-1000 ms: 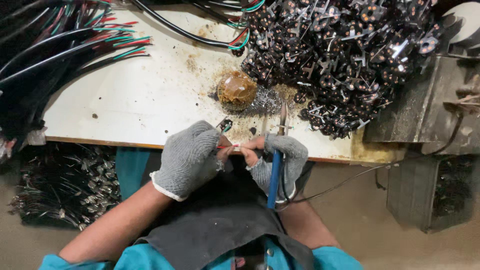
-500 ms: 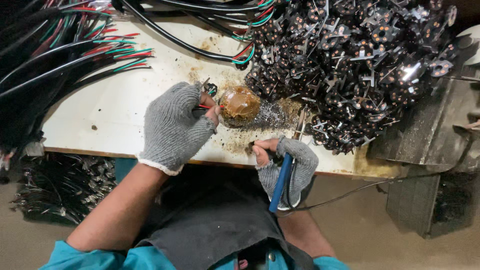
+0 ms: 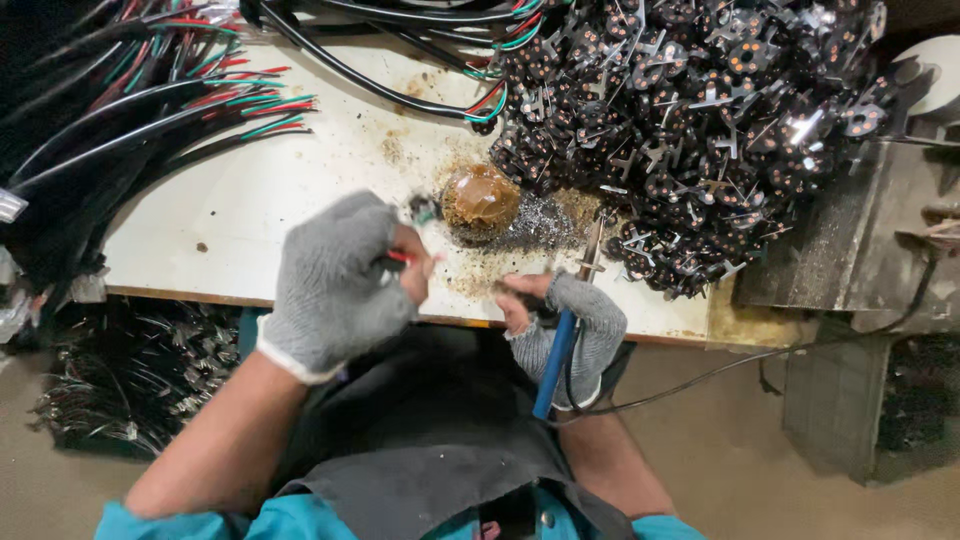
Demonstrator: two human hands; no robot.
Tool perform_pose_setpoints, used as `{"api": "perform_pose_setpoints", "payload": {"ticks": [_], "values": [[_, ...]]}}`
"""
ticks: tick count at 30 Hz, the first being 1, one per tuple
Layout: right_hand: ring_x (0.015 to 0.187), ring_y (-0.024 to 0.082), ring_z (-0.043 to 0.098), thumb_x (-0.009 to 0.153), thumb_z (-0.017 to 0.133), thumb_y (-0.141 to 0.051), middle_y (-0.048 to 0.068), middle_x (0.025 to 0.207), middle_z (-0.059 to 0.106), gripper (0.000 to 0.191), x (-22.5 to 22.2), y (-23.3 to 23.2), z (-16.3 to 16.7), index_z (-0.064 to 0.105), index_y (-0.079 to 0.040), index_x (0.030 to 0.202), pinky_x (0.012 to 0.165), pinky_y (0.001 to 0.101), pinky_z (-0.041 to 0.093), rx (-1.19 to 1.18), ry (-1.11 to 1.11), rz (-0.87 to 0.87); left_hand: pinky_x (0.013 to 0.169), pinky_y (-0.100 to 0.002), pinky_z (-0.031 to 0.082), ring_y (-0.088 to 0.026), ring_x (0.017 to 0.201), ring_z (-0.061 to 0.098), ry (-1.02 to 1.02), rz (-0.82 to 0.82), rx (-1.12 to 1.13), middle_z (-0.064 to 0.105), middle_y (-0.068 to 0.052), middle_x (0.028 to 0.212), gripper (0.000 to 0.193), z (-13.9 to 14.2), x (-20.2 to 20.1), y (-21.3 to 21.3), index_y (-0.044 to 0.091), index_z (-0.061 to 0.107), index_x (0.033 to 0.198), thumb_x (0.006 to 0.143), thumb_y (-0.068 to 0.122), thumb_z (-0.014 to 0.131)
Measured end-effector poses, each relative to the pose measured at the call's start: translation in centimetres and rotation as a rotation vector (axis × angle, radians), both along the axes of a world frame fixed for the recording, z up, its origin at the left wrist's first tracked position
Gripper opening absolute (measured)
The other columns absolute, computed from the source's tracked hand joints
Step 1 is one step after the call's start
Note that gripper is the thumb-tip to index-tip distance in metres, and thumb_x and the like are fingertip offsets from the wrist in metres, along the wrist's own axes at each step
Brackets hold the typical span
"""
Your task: The person solders wires onto small electrical connector components at a workbench. They hold a wire and component in one hand, dip or touch them to a flux ball, apply a soldering iron to the joint, then set the finished part aside and pick up the next wire and component to repeat the process.
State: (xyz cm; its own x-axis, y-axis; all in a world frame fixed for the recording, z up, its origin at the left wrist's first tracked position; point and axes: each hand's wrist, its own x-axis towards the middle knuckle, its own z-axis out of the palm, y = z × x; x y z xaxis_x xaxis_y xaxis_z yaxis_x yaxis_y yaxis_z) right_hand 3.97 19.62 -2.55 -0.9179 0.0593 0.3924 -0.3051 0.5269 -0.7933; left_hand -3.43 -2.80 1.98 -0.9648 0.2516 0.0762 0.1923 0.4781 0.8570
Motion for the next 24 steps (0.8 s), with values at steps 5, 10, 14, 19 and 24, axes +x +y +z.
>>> {"api": "perform_pose_setpoints", "payload": {"ticks": [5, 10, 14, 19, 24], "values": [[0.076, 0.020, 0.072, 0.066, 0.097, -0.023, 0.010, 0.085, 0.073, 0.052, 1.0, 0.7, 1.6, 0.075, -0.002, 0.108, 0.069, 0.0291, 0.056, 0.090, -0.240, 0.059, 0.068, -0.029, 0.053, -0.017, 0.072, 0.066, -0.419, -0.331, 0.301, 0.067, -0.005, 0.076, 0.010, 0.0, 2.9, -0.9, 0.008, 0.070, 0.081, 0.079, 0.014, 0.077], [0.080, 0.018, 0.076, 0.072, 0.095, -0.019, 0.008, 0.089, 0.074, 0.039, 1.1, 0.5, 1.4, 0.073, -0.008, 0.102, 0.071, 0.0286, 0.060, 0.033, -0.298, 0.087, 0.067, -0.030, 0.053, -0.017, 0.074, 0.062, -0.829, -0.269, 0.451, 0.067, -0.007, 0.077, 0.010, -0.9, 4.3, 1.6, 0.005, 0.071, 0.083, 0.081, 0.015, 0.075], [0.082, 0.021, 0.075, 0.081, 0.090, -0.015, 0.008, 0.090, 0.075, 0.028, -0.1, 0.4, 2.1, 0.074, -0.013, 0.104, 0.073, 0.0325, 0.060, -0.058, -0.188, 0.140, 0.071, -0.037, 0.052, -0.031, 0.085, 0.066, -0.161, -0.295, 0.112, 0.063, -0.014, 0.104, 0.015, 0.2, 3.7, 1.3, 0.010, 0.068, 0.087, 0.079, 0.018, 0.078], [0.091, 0.030, 0.070, 0.078, 0.079, -0.014, 0.009, 0.092, 0.074, 0.028, -1.5, 0.0, 3.3, 0.079, -0.018, 0.106, 0.089, 0.0421, 0.052, 0.276, -0.115, 0.243, 0.069, -0.042, 0.054, -0.031, 0.079, 0.069, -0.148, -0.462, 0.022, 0.067, -0.007, 0.086, 0.016, -0.5, 2.4, 0.5, 0.013, 0.065, 0.081, 0.077, 0.019, 0.079], [0.102, 0.031, 0.068, 0.079, 0.088, -0.022, 0.004, 0.098, 0.076, 0.035, -1.3, -0.8, 3.1, 0.080, -0.018, 0.113, 0.095, 0.0419, 0.051, 0.351, -0.170, 0.091, 0.070, -0.041, 0.054, -0.031, 0.081, 0.068, 0.061, -0.159, -0.050, 0.067, -0.008, 0.089, 0.018, -2.6, 3.2, 1.7, 0.011, 0.065, 0.084, 0.075, 0.015, 0.079]]}}
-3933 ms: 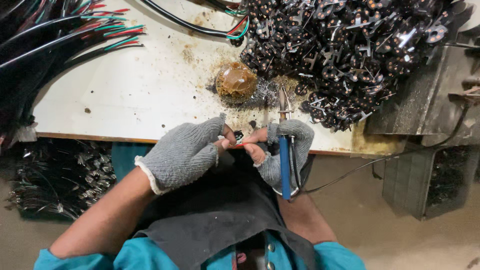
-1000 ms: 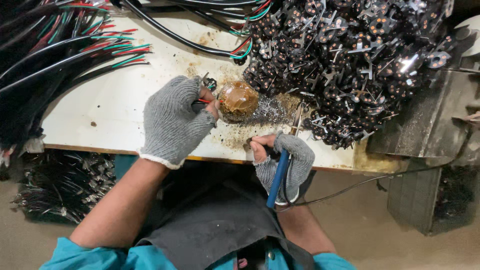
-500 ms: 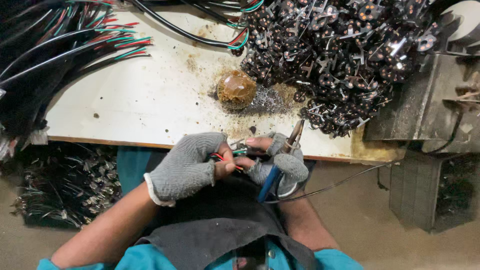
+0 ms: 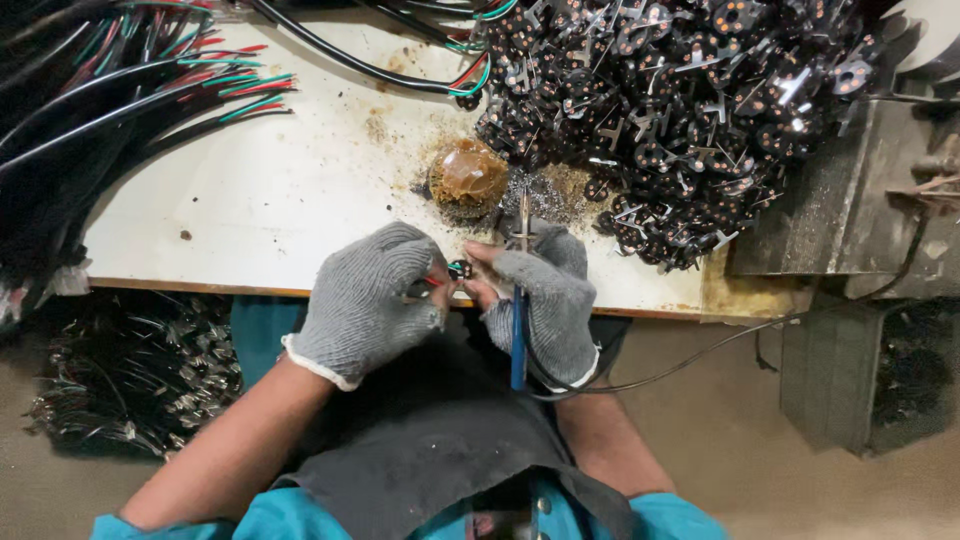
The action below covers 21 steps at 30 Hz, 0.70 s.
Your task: The person solders wires onto small electrical connector components at a workbench. They hold a wire and component in one hand, dip or touch them to a flux ball, apply a soldering iron to the joint, then set the finished part aside and pick up the next wire and component to repeat the process.
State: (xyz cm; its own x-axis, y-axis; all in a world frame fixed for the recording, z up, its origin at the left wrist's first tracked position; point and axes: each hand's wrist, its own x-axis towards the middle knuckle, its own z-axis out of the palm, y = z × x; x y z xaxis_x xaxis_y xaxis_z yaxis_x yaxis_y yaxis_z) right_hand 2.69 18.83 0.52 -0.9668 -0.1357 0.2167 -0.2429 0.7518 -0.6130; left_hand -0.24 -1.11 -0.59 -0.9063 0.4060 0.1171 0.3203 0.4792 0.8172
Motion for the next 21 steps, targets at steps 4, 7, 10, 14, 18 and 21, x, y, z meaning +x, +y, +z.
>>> {"api": "perform_pose_setpoints", "payload": {"ticks": [4, 7, 10, 14, 18, 21], "values": [[0.095, 0.031, 0.064, 0.073, 0.090, -0.024, 0.005, 0.097, 0.077, 0.037, 0.1, 0.2, -0.8, 0.078, -0.021, 0.108, 0.091, 0.0411, 0.051, 0.009, 0.022, 0.015, 0.070, -0.041, 0.053, -0.031, 0.081, 0.068, 0.062, 0.090, -0.057, 0.067, -0.007, 0.089, 0.020, -0.7, 0.3, 0.5, 0.012, 0.066, 0.086, 0.074, 0.018, 0.082], [0.092, 0.033, 0.063, 0.070, 0.092, -0.027, 0.006, 0.095, 0.077, 0.040, 0.2, 0.5, -1.3, 0.076, -0.020, 0.106, 0.088, 0.0410, 0.050, -0.019, 0.030, 0.026, 0.070, -0.042, 0.053, -0.031, 0.081, 0.067, 0.036, 0.082, -0.090, 0.066, -0.008, 0.088, 0.019, -0.7, 0.2, 0.5, 0.012, 0.067, 0.086, 0.075, 0.018, 0.082], [0.088, 0.033, 0.062, 0.072, 0.094, -0.030, 0.006, 0.092, 0.076, 0.039, 0.3, 0.6, -1.7, 0.076, -0.020, 0.105, 0.085, 0.0419, 0.050, 0.016, 0.036, 0.022, 0.070, -0.042, 0.053, -0.030, 0.083, 0.067, 0.022, 0.059, -0.105, 0.067, -0.007, 0.090, 0.019, -0.7, 0.2, 0.4, 0.012, 0.068, 0.086, 0.076, 0.018, 0.082], [0.086, 0.033, 0.062, 0.075, 0.095, -0.031, 0.005, 0.088, 0.075, 0.038, 0.4, 0.6, -1.9, 0.077, -0.021, 0.106, 0.084, 0.0428, 0.050, 0.043, 0.069, 0.026, 0.069, -0.041, 0.053, -0.030, 0.083, 0.067, 0.013, 0.057, -0.104, 0.067, -0.008, 0.093, 0.019, -0.7, 0.1, 0.3, 0.012, 0.069, 0.087, 0.076, 0.020, 0.082], [0.089, 0.034, 0.062, 0.073, 0.095, -0.032, 0.007, 0.091, 0.074, 0.041, 0.5, 0.6, -1.9, 0.075, -0.021, 0.106, 0.083, 0.0417, 0.051, 0.011, 0.065, 0.006, 0.070, -0.041, 0.054, -0.031, 0.084, 0.068, 0.014, 0.062, -0.115, 0.067, -0.008, 0.093, 0.018, -0.6, 0.1, 0.5, 0.011, 0.069, 0.088, 0.078, 0.020, 0.081], [0.089, 0.034, 0.063, 0.071, 0.095, -0.031, 0.007, 0.090, 0.074, 0.042, 0.5, 0.6, -1.9, 0.075, -0.022, 0.107, 0.083, 0.0424, 0.051, 0.034, 0.076, 0.002, 0.067, -0.043, 0.053, -0.031, 0.081, 0.068, 0.040, 0.087, -0.172, 0.068, -0.008, 0.092, 0.016, -0.5, 0.2, 0.9, 0.012, 0.070, 0.087, 0.079, 0.021, 0.081]]}}
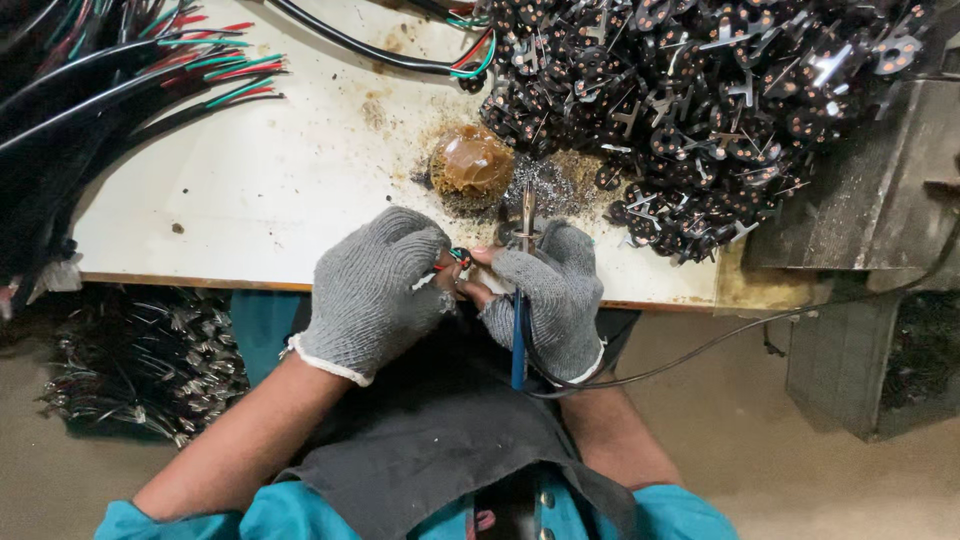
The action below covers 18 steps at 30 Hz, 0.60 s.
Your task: The person solders wires onto small electrical connector components at a workbench. They hold a wire and component in one hand, dip or touch them to a flux ball, apply a soldering iron to the joint, then set the finished part aside and pick up the next wire and component to repeat the process.
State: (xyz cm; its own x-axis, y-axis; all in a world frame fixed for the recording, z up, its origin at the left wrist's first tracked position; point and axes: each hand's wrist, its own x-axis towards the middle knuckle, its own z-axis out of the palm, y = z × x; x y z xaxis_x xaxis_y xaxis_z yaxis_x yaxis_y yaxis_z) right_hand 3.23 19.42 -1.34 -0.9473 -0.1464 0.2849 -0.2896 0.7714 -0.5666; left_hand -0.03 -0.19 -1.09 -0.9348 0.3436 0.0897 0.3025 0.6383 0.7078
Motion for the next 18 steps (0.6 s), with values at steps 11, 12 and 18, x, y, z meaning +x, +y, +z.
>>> {"api": "perform_pose_setpoints", "payload": {"ticks": [11, 12, 18], "values": [[0.093, 0.034, 0.065, 0.085, 0.083, -0.042, 0.009, 0.096, 0.073, 0.037, 0.3, 0.3, 1.0, 0.078, -0.017, 0.112, 0.088, 0.0422, 0.051, 0.050, 0.002, 0.060, 0.066, -0.044, 0.054, -0.031, 0.078, 0.068, 0.075, 0.029, -0.032, 0.068, -0.008, 0.091, 0.014, -0.3, 0.2, 0.4, 0.011, 0.070, 0.087, 0.080, 0.021, 0.076], [0.092, 0.034, 0.065, 0.085, 0.078, -0.046, 0.010, 0.097, 0.073, 0.041, 0.7, 0.6, 1.1, 0.077, -0.014, 0.111, 0.088, 0.0429, 0.050, 0.035, 0.000, 0.059, 0.066, -0.044, 0.054, -0.032, 0.078, 0.068, 0.075, 0.020, -0.030, 0.068, -0.008, 0.091, 0.014, -0.2, 0.2, 0.4, 0.011, 0.069, 0.086, 0.079, 0.021, 0.076], [0.075, 0.031, 0.062, 0.091, 0.066, -0.043, 0.009, 0.081, 0.065, 0.038, 2.6, 2.3, -0.7, 0.073, -0.006, 0.096, 0.072, 0.0453, 0.047, -0.050, 0.091, 0.158, 0.066, -0.044, 0.054, -0.032, 0.078, 0.068, 0.084, 0.007, -0.002, 0.069, -0.008, 0.092, 0.015, 0.1, -0.1, 0.2, 0.011, 0.068, 0.086, 0.077, 0.019, 0.077]]}}
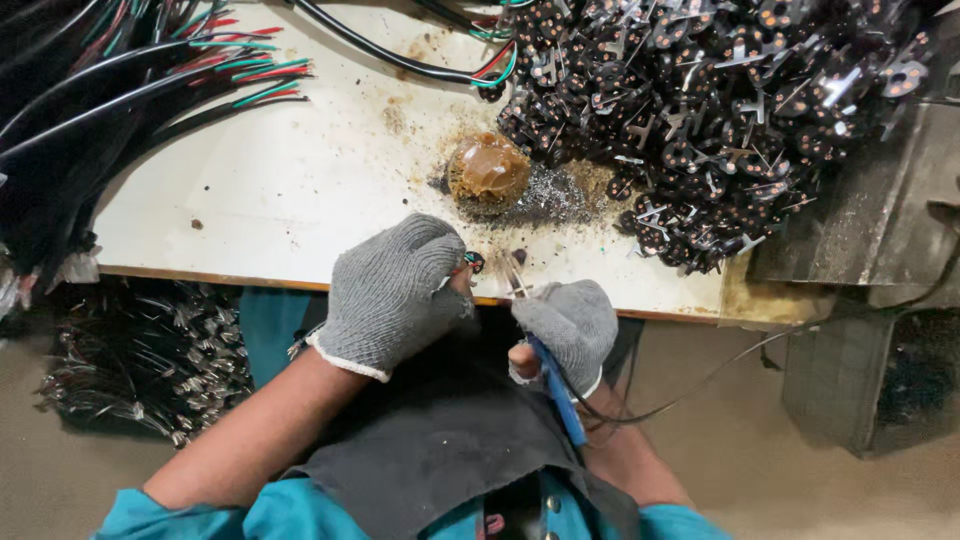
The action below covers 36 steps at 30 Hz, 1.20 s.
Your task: The person solders wires onto small electrical connector components at a workbench. They hold a wire and component in one hand, dip or touch them to a flux ball, apply a soldering iron to the joint, then set the finished part aside and pick up the next wire and component to repeat the process.
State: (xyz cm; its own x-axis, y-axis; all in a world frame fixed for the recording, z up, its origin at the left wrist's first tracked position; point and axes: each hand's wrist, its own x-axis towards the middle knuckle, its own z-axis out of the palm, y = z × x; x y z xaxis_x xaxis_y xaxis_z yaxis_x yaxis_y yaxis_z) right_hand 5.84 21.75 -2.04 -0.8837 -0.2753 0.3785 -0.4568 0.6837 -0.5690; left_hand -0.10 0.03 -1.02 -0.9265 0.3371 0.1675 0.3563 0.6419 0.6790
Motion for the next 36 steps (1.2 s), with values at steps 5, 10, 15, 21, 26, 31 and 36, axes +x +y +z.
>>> {"api": "perform_pose_setpoints", "payload": {"ticks": [5, 10, 15, 21, 26, 31, 36], "values": [[0.071, 0.030, 0.064, 0.090, 0.068, -0.030, 0.006, 0.075, 0.063, 0.019, 0.3, 0.7, -2.2, 0.072, -0.012, 0.091, 0.069, 0.0441, 0.048, -0.030, 0.057, 0.106, 0.066, -0.043, 0.055, -0.032, 0.079, 0.068, -0.006, -0.021, -0.019, 0.069, -0.009, 0.092, 0.015, 0.0, 0.0, 0.0, 0.010, 0.067, 0.085, 0.077, 0.017, 0.077], [0.071, 0.031, 0.062, 0.087, 0.067, -0.032, 0.007, 0.076, 0.064, 0.024, 0.3, 0.8, -1.5, 0.073, -0.009, 0.092, 0.069, 0.0447, 0.047, 0.036, -0.022, 0.105, 0.065, -0.043, 0.054, -0.032, 0.079, 0.068, -0.010, -0.031, 0.012, 0.068, -0.009, 0.092, 0.014, 0.2, -0.2, -0.1, 0.010, 0.066, 0.085, 0.079, 0.017, 0.077], [0.069, 0.029, 0.062, 0.081, 0.070, -0.028, 0.005, 0.074, 0.062, 0.022, -0.3, 0.4, -1.1, 0.075, -0.011, 0.094, 0.067, 0.0447, 0.046, 0.085, -0.010, 0.135, 0.066, -0.043, 0.054, -0.031, 0.079, 0.068, -0.002, -0.040, 0.082, 0.068, -0.009, 0.093, 0.013, 0.3, -0.3, -0.3, 0.011, 0.066, 0.088, 0.081, 0.016, 0.076], [0.060, 0.025, 0.059, 0.064, 0.074, -0.028, 0.001, 0.065, 0.060, 0.022, -0.6, 0.8, -1.7, 0.075, -0.019, 0.084, 0.056, 0.0434, 0.042, 0.288, -0.014, 0.246, 0.065, -0.044, 0.053, -0.033, 0.078, 0.067, -0.018, -0.036, 0.082, 0.066, -0.009, 0.091, 0.015, 0.1, -0.1, -0.2, 0.010, 0.062, 0.084, 0.084, 0.016, 0.076], [0.057, 0.026, 0.056, 0.063, 0.075, -0.029, 0.001, 0.061, 0.057, 0.022, -0.4, 0.6, -1.8, 0.075, -0.020, 0.082, 0.054, 0.0441, 0.041, 0.325, 0.012, 0.246, 0.064, -0.044, 0.053, -0.032, 0.078, 0.067, -0.028, -0.039, 0.073, 0.066, -0.009, 0.091, 0.014, 0.1, -0.1, -0.1, 0.010, 0.063, 0.084, 0.083, 0.016, 0.075], [0.066, 0.029, 0.058, 0.070, 0.071, -0.023, 0.006, 0.071, 0.059, 0.022, -0.2, 0.2, -1.5, 0.072, -0.013, 0.089, 0.062, 0.0456, 0.044, 0.073, 0.033, 0.115, 0.065, -0.044, 0.054, -0.032, 0.077, 0.067, -0.012, -0.027, 0.028, 0.067, -0.009, 0.091, 0.014, 0.1, -0.1, 0.0, 0.010, 0.064, 0.083, 0.083, 0.019, 0.075], [0.057, 0.026, 0.058, 0.068, 0.073, -0.027, 0.002, 0.063, 0.058, 0.019, -0.9, 0.6, -1.5, 0.075, -0.017, 0.084, 0.054, 0.0433, 0.042, 0.278, 0.010, 0.267, 0.066, -0.043, 0.054, -0.032, 0.079, 0.068, 0.007, -0.010, 0.045, 0.068, -0.009, 0.093, 0.013, 0.0, 0.0, 0.0, 0.010, 0.065, 0.085, 0.084, 0.018, 0.075]]}}
